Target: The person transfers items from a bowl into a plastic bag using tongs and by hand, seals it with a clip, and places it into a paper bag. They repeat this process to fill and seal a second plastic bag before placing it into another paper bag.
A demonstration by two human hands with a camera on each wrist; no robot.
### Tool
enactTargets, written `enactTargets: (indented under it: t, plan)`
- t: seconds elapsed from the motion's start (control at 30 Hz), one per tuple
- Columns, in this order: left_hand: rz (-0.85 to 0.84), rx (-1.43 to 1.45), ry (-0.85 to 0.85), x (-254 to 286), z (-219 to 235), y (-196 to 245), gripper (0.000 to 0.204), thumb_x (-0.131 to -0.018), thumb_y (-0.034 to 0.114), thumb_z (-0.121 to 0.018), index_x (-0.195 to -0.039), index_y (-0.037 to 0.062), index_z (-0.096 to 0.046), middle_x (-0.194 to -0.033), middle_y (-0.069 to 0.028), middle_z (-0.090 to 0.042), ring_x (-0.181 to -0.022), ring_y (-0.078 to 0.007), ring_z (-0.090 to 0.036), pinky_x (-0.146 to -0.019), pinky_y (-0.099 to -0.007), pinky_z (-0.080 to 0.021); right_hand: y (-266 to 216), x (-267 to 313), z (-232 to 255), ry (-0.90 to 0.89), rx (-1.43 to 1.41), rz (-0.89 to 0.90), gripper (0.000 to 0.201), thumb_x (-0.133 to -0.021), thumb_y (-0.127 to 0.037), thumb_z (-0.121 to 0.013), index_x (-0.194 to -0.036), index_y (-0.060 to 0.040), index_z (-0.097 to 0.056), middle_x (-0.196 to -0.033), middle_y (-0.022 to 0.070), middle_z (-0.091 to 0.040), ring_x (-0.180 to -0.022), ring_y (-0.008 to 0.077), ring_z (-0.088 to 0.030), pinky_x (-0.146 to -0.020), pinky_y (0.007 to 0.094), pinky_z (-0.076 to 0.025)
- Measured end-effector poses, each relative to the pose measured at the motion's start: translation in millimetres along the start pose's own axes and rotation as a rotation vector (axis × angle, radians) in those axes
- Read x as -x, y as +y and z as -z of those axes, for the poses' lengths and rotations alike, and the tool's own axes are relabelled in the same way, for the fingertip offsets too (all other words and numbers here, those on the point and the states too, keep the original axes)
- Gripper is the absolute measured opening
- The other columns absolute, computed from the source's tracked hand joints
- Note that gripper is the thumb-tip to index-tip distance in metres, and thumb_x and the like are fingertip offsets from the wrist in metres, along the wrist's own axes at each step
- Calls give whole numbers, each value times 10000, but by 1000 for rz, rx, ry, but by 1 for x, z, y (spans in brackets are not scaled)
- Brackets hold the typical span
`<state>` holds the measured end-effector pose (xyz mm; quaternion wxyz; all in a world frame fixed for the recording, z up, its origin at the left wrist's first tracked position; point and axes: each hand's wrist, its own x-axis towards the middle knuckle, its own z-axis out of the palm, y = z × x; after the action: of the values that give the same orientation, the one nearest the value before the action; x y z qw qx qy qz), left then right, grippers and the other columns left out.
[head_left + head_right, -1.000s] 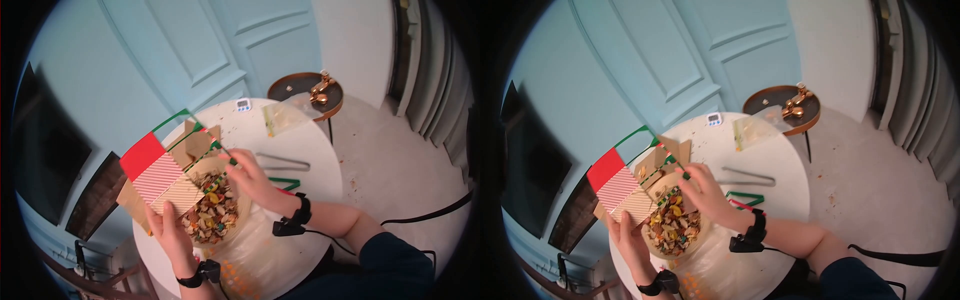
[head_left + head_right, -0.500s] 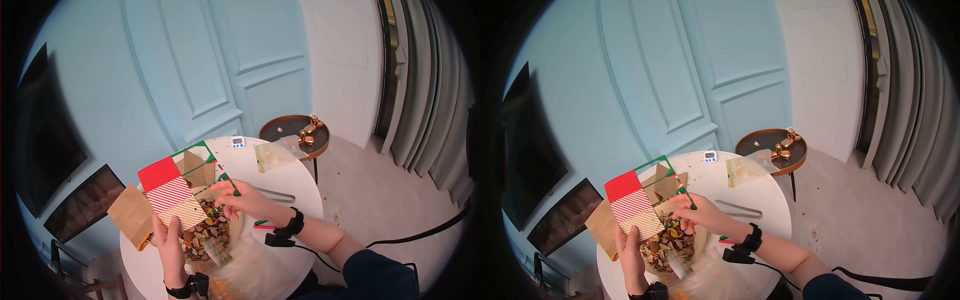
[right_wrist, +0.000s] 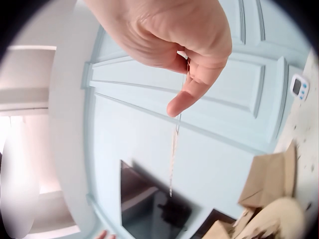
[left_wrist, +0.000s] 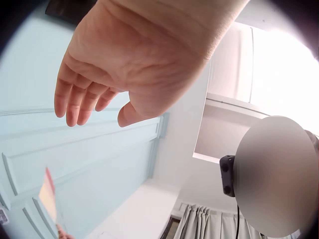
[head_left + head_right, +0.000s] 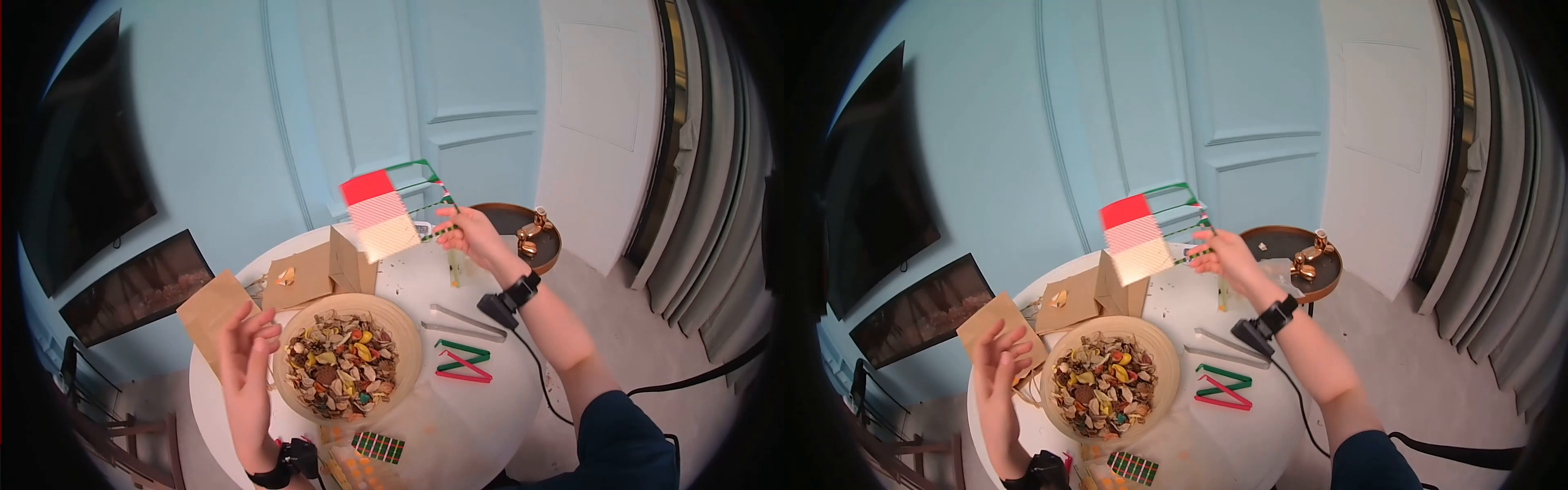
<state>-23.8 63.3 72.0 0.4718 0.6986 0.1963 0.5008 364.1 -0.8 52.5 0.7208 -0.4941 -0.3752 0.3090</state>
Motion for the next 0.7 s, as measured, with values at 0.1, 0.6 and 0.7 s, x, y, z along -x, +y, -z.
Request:
enactTargets:
  t: [0.1,0.6,0.7]
  plan:
    - [-69,11,97,0,15,9,391,-955,195,-465,-1302,17,-444,-1182,-142,-570,-1006,-166,-562,-873,-292,-445,22,-53,21,160,52,-37,316,-950,-85,-345,-1226,61,-395,-905,200,-622,-738,235,-662,-688,303,-570]
    - [-325,104,237,-1,56,11,322,-965,113,-447,-1241,-53,-466,-1197,-213,-570,-1113,-286,-561,-1006,-399,-414,211,-232,30,359,801,-57,229,-848,-38,-497,-1005,130,-487,-858,301,-630,-810,380,-666,-694,407,-554]
    - [-340,93,227,-2,54,13,305,-967,111,-439,-1220,-53,-487,-1163,-201,-586,-1088,-272,-570,-986,-384,-423,196,-211,4,360,934,-92,421,-778,-3,-544,-1148,154,-417,-903,329,-618,-910,411,-633,-782,414,-516]
